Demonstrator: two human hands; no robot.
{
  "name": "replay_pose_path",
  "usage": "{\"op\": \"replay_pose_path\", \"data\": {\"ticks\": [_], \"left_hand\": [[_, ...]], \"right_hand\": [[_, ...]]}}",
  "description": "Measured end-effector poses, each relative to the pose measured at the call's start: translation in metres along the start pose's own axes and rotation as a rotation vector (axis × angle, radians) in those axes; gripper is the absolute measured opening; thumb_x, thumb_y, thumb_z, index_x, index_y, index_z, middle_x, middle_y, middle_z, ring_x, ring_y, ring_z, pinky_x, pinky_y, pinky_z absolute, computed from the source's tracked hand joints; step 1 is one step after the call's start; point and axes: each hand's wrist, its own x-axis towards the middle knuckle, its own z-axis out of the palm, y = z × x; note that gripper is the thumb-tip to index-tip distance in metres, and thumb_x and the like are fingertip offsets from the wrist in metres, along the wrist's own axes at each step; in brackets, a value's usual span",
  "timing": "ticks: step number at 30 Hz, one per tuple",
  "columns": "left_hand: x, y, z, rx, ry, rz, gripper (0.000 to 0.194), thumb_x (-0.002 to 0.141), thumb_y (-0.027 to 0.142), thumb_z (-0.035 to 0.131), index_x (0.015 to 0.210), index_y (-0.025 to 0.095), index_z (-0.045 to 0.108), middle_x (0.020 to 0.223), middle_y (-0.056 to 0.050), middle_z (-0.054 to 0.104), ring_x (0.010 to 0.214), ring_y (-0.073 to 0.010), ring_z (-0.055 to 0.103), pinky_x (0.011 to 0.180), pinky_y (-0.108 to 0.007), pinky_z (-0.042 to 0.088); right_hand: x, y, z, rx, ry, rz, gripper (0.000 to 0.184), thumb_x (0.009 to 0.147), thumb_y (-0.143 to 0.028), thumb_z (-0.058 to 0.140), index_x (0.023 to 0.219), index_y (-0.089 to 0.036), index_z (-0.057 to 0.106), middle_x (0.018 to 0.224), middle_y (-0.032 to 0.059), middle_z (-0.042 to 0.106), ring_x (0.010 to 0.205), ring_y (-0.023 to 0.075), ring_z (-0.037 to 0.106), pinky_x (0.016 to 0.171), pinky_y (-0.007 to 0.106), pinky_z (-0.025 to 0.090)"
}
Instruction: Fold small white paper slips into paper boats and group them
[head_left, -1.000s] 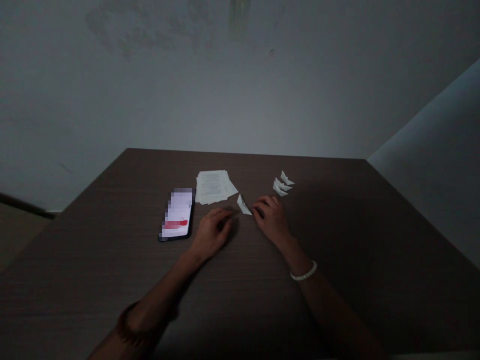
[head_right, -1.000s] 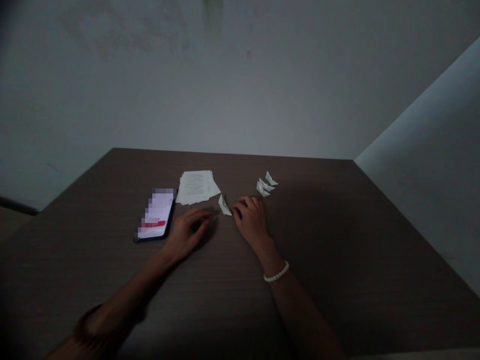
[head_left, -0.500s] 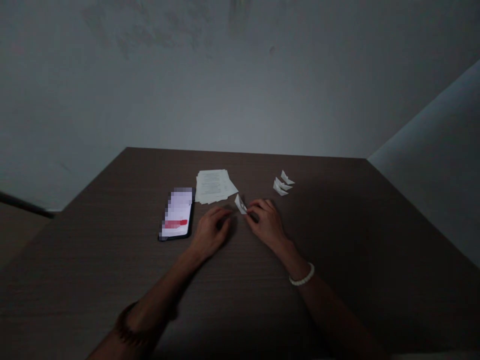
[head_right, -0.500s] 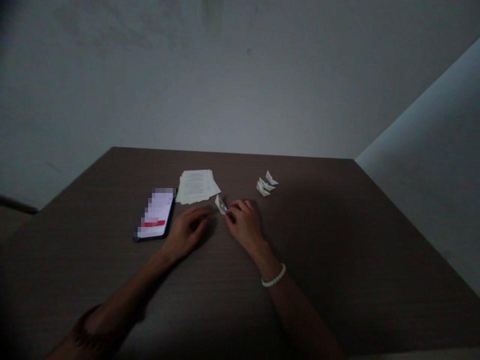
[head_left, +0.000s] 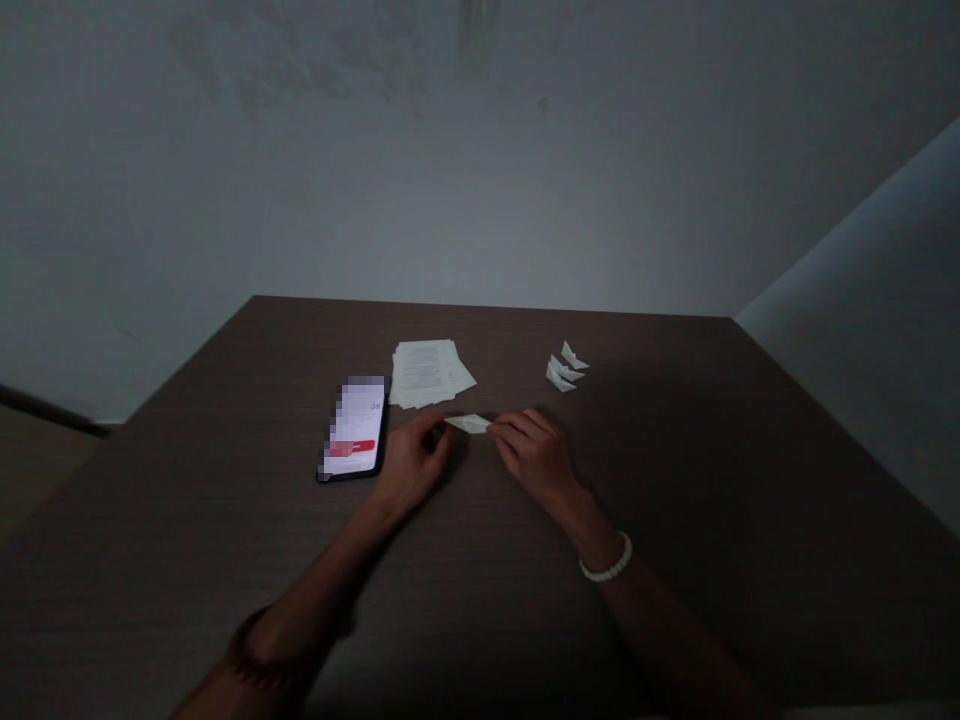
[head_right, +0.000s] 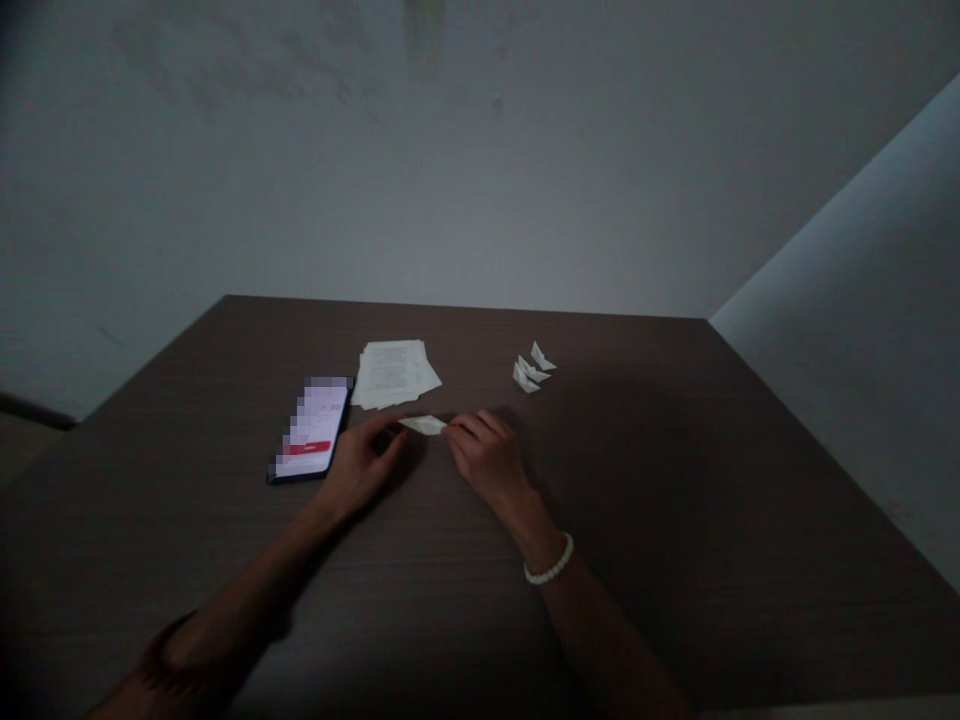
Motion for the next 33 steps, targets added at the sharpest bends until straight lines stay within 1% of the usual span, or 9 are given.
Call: {"op": "replay_pose_path", "data": {"ticks": [2, 5, 8, 13, 18, 23, 25, 29, 33], "left_hand": [[-0.001, 0.0, 0.0, -0.024, -0.011, 0.007, 0.031, 0.087, 0.034, 0.054, 0.105, 0.015, 0.069, 0.092, -0.006, 0.073, 0.079, -0.0205, 0.066, 0.075, -0.033, 0.051], [-0.001, 0.002, 0.0, -0.059, -0.026, -0.015, 0.036, 0.087, 0.04, 0.056, 0.108, 0.014, 0.069, 0.092, -0.006, 0.073, 0.079, -0.0207, 0.067, 0.073, -0.032, 0.052], [0.0, 0.005, -0.002, -0.085, -0.051, -0.02, 0.036, 0.089, 0.042, 0.054, 0.107, 0.015, 0.07, 0.094, -0.006, 0.074, 0.081, -0.0211, 0.067, 0.075, -0.032, 0.051], [0.0, 0.005, -0.002, -0.101, -0.083, -0.006, 0.032, 0.091, 0.038, 0.052, 0.104, 0.016, 0.071, 0.096, -0.005, 0.074, 0.085, -0.0219, 0.067, 0.076, -0.031, 0.051], [0.0, 0.004, -0.003, -0.126, -0.124, -0.022, 0.035, 0.093, 0.039, 0.048, 0.1, 0.015, 0.072, 0.095, -0.006, 0.074, 0.086, -0.0232, 0.067, 0.077, -0.032, 0.05], [-0.001, 0.003, -0.004, -0.113, -0.17, -0.015, 0.039, 0.094, 0.04, 0.045, 0.09, 0.013, 0.073, 0.081, -0.006, 0.072, 0.075, -0.0213, 0.064, 0.066, -0.029, 0.047], [-0.001, 0.002, -0.003, -0.098, -0.164, -0.013, 0.039, 0.094, 0.039, 0.044, 0.088, 0.013, 0.073, 0.079, -0.005, 0.071, 0.073, -0.0206, 0.064, 0.065, -0.029, 0.047], [-0.001, 0.004, -0.003, -0.055, -0.13, 0.003, 0.035, 0.093, 0.037, 0.047, 0.088, 0.014, 0.073, 0.082, -0.006, 0.072, 0.074, -0.02, 0.065, 0.067, -0.029, 0.047], [-0.002, 0.008, -0.003, 0.093, -0.034, 0.07, 0.035, 0.092, 0.037, 0.048, 0.082, 0.015, 0.073, 0.077, -0.007, 0.071, 0.072, -0.0206, 0.064, 0.067, -0.031, 0.047]], "right_hand": [[0.0, -0.001, -0.002, -0.036, 0.014, -0.017, 0.017, 0.093, -0.015, 0.055, 0.096, -0.02, 0.071, 0.095, 0.004, 0.07, 0.086, 0.019, 0.057, 0.077, 0.031, 0.046], [0.0, -0.002, -0.005, -0.101, 0.034, -0.05, 0.018, 0.092, -0.013, 0.056, 0.098, -0.022, 0.071, 0.094, 0.0034, 0.071, 0.085, 0.0192, 0.056, 0.075, 0.032, 0.045], [0.0, -0.005, -0.007, -0.136, 0.055, -0.07, 0.019, 0.09, -0.012, 0.057, 0.098, -0.022, 0.071, 0.094, 0.003, 0.071, 0.085, 0.0193, 0.056, 0.074, 0.032, 0.045], [0.0, -0.008, -0.007, -0.12, 0.066, -0.073, 0.019, 0.09, -0.013, 0.058, 0.1, -0.023, 0.071, 0.094, 0.0035, 0.07, 0.085, 0.0185, 0.056, 0.074, 0.031, 0.045], [-0.001, -0.009, -0.005, -0.067, 0.105, -0.067, 0.021, 0.09, -0.014, 0.058, 0.103, -0.022, 0.071, 0.094, 0.0037, 0.07, 0.086, 0.0184, 0.057, 0.076, 0.032, 0.046], [-0.001, -0.01, -0.005, -0.051, 0.135, -0.077, 0.023, 0.09, -0.013, 0.057, 0.107, -0.021, 0.07, 0.094, 0.0042, 0.07, 0.085, 0.0181, 0.057, 0.075, 0.031, 0.047], [-0.002, -0.01, -0.005, -0.045, 0.141, -0.08, 0.024, 0.089, -0.013, 0.057, 0.108, -0.021, 0.07, 0.094, 0.004, 0.07, 0.085, 0.0182, 0.057, 0.075, 0.031, 0.047], [-0.002, -0.01, -0.006, -0.009, 0.127, -0.08, 0.024, 0.091, -0.014, 0.056, 0.107, -0.022, 0.07, 0.093, 0.0037, 0.071, 0.083, 0.0178, 0.059, 0.074, 0.031, 0.048], [0.0, -0.012, -0.006, 0.1, 0.12, -0.015, 0.021, 0.091, -0.016, 0.055, 0.105, -0.022, 0.071, 0.094, 0.0041, 0.072, 0.086, 0.0179, 0.061, 0.077, 0.032, 0.05]]}}
